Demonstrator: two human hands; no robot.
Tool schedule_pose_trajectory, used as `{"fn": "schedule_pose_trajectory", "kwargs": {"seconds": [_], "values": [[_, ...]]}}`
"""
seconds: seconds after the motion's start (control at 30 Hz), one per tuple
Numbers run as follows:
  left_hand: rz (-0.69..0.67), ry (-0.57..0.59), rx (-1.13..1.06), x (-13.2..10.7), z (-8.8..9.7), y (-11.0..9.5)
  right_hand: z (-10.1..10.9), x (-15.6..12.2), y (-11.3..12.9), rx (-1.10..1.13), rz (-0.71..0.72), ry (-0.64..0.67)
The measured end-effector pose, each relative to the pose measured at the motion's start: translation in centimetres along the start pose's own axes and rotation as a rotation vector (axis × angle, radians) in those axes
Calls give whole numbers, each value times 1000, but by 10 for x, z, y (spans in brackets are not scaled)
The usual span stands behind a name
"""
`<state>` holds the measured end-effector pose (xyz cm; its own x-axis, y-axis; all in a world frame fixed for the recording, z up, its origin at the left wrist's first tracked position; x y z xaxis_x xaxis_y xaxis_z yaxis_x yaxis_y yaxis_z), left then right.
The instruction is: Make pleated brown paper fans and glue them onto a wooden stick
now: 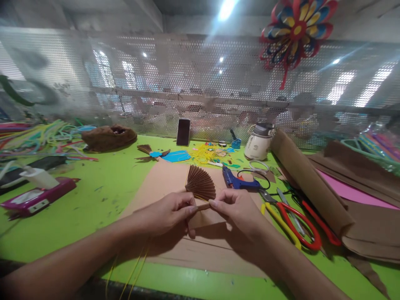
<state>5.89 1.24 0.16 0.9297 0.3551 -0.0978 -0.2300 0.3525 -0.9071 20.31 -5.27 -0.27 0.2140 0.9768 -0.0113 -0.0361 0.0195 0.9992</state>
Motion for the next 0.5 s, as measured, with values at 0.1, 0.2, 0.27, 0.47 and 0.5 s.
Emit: {"fn": "schedule_pose_trajectory", "kwargs": {"seconds": [0.1, 0.2, 0.27, 0.47, 0.5], "values": [[19, -32, 25, -1, 4, -2, 2, 1, 2, -40, -15, 23], [61, -21, -16, -2, 5, -5, 6, 0, 4, -74, -13, 19], [88, -7, -58, -2, 4, -7, 8, 0, 5, -88, -2, 18], [43, 9, -32, -2, 5, -11, 11, -1, 4, -52, 11, -6], [40, 15, -39, -2, 5, -11, 11, -1, 4, -39, 3, -6]]}}
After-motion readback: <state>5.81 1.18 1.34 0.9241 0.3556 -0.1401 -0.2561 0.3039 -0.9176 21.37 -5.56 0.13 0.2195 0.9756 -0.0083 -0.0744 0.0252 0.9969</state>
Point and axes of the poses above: each hand's wrist, its own x-axis towards the middle knuckle, its own z-axis out of the back of the hand, y = z × x, the point moved 6 cm from there along x, towards the middle knuckle, and after that the axes turned 2 degrees about x, right-handed, at the moved point
